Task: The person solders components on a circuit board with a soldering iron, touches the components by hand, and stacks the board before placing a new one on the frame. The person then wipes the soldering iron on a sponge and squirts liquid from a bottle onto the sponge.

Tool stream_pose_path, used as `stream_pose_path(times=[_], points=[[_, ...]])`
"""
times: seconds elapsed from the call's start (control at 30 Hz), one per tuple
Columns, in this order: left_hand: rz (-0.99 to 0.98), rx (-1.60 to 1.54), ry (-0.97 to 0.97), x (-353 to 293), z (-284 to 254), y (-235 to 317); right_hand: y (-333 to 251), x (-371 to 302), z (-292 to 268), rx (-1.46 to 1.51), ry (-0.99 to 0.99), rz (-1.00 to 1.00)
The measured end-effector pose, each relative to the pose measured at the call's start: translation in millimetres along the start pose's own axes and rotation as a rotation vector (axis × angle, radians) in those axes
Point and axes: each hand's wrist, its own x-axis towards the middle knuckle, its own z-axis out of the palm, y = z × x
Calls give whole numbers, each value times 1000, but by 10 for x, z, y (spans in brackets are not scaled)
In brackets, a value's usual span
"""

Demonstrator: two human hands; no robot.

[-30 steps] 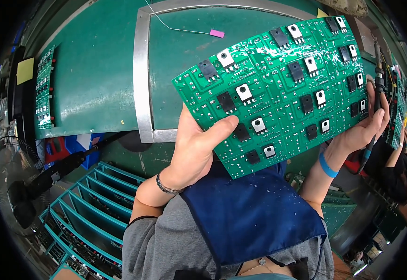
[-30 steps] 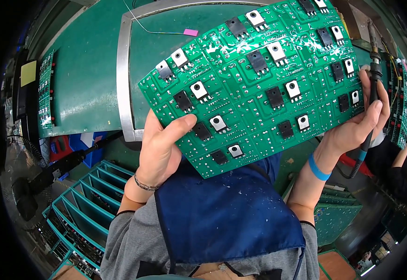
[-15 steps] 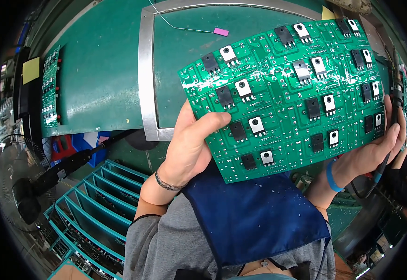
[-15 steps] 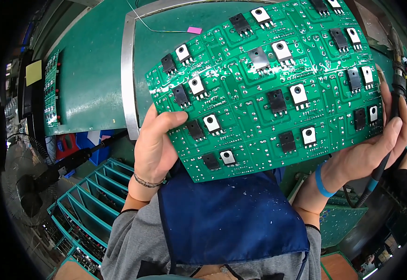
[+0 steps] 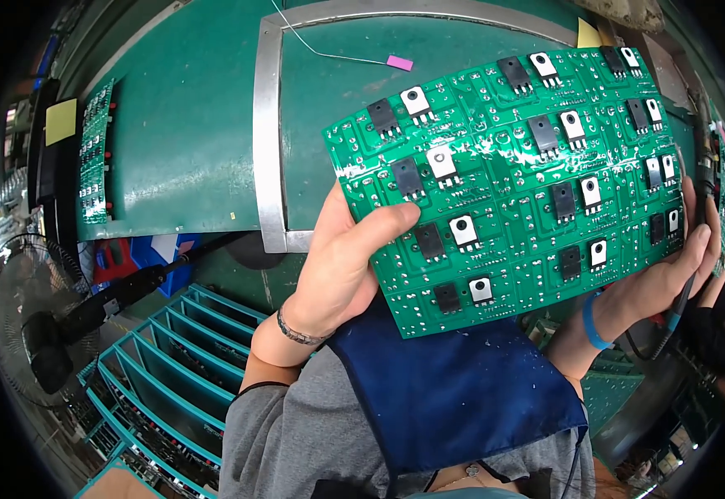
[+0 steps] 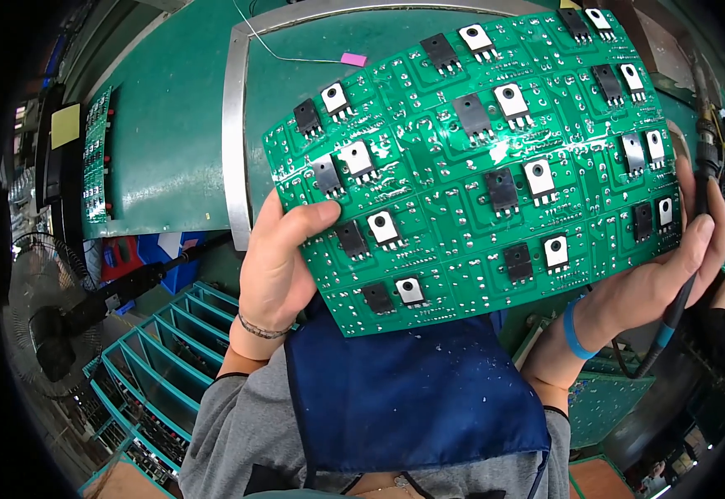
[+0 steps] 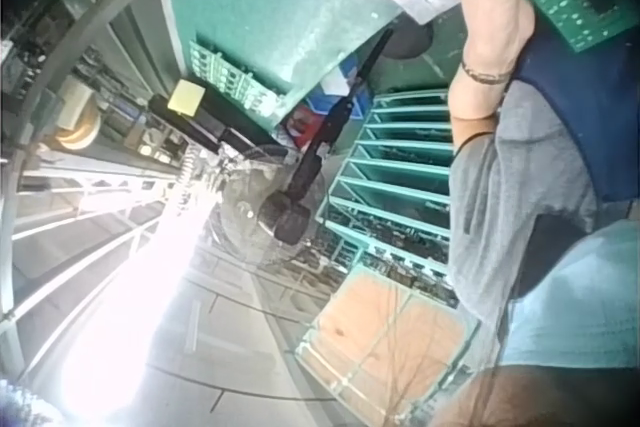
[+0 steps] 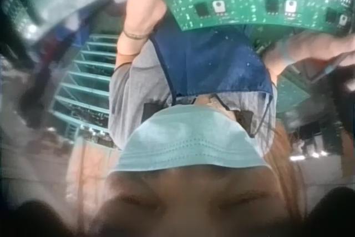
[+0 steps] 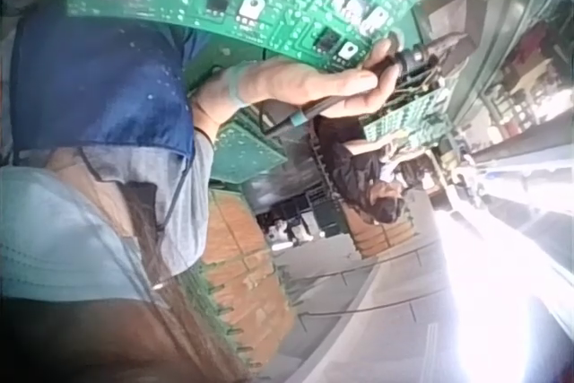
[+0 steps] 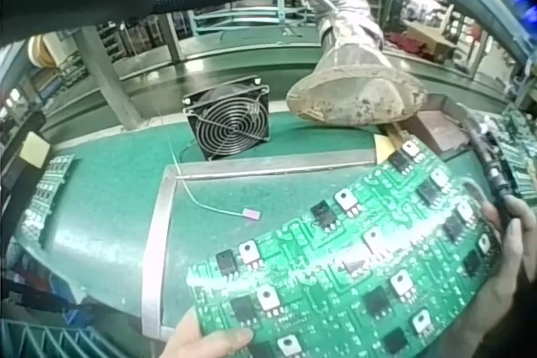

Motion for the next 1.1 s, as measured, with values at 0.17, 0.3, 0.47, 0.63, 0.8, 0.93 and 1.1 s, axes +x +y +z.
stream_pose_path(times=[0.17,0.3,0.47,0.63,0.8,0.93,1.1], points=[[41,67,-27,-106,29,-22,309,127,-38,45,-31,-20],[28,28,-91,-133,47,-33,450,157,-68,11,-50,29],[53,-5,-87,-83,37,-52,490,133,-59,85,-30,21],[56,-21,-19,-24,81,-25,477,139,-81,95,61,-44],[93,-3,47,46,82,-55,345,57,-99,158,127,-66],[99,-7,42,71,86,-37,306,24,-140,257,139,-73],[90,12,61,97,83,-40,335,25,-174,252,121,-99]])
